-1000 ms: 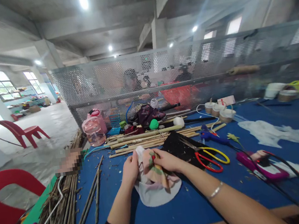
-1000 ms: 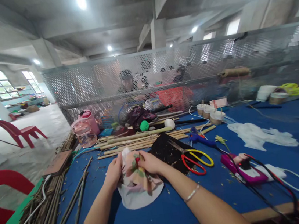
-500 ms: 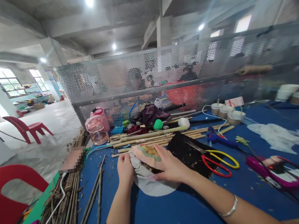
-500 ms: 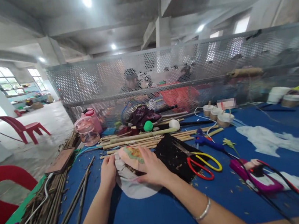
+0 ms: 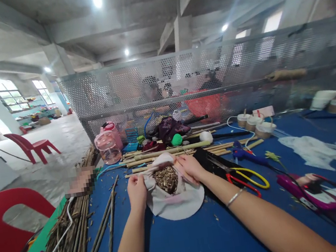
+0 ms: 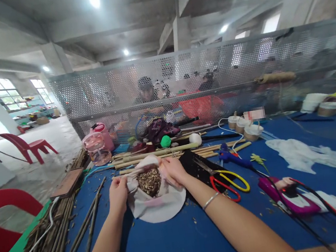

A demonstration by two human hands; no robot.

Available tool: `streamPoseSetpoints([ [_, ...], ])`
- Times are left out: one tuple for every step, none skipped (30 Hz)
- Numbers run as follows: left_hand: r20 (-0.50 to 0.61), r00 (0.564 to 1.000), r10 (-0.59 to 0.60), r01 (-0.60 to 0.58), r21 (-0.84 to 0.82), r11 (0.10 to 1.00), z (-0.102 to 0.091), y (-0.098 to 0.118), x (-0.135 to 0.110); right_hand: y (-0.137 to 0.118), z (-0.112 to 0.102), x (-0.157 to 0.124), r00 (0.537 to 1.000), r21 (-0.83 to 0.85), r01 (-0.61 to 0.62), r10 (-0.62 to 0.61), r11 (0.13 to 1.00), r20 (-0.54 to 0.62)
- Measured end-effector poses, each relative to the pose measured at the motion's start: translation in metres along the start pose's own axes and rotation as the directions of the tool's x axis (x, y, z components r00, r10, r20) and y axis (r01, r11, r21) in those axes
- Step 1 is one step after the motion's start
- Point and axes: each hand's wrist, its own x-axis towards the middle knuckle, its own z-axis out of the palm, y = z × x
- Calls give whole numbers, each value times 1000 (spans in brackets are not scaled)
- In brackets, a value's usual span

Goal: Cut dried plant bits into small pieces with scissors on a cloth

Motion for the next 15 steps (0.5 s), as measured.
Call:
streamPoseSetpoints([
  [-8,1000,-8,9,38,999,-1,-1,1,4,0,3,999,0,-35,35,999,4],
  [-13,1000,-12,12,72,997,-3,-3,2,8,-1,5,998,4,-62,62,998,14],
  [-13,1000,-9,10,100,995,-4,-4,3,11,-2,5,996,11,-79,79,997,29],
  [-8,1000,-3,4,124,992,-5,-6,3,13,-4,4,995,17,-89,88,996,49],
  [5,1000,1,-2,145,989,-6,-6,4,15,-6,2,993,21,-93,92,995,70],
  [22,1000,-1,-3,164,986,-7,-6,4,15,-8,1,992,21,-96,94,995,89],
  [35,999,-13,6,178,984,-8,-5,5,14,-10,0,990,16,-97,95,995,102],
  [38,999,-31,24,181,983,-7,-4,6,12,-11,1,990,7,-98,97,995,106],
  [29,998,-52,46,174,984,-7,-2,8,10,-11,4,990,-4,-100,100,995,100],
  [16,997,-70,67,159,985,-6,0,10,7,-11,8,991,-17,-102,103,995,85],
  [8,997,-83,81,141,987,-4,3,13,4,-9,13,992,-29,-102,104,994,68],
  [8,996,-88,86,124,989,-3,5,16,1,-6,19,993,-39,-101,103,994,53],
  [21,996,-88,86,110,990,-1,7,19,-2,-2,25,994,-47,-101,103,994,39],
  [45,995,-85,80,99,992,0,9,23,-5,3,31,994,-50,-99,101,994,32],
  [73,994,-80,73,86,994,2,10,26,-7,8,36,995,-49,-94,96,994,30],
])
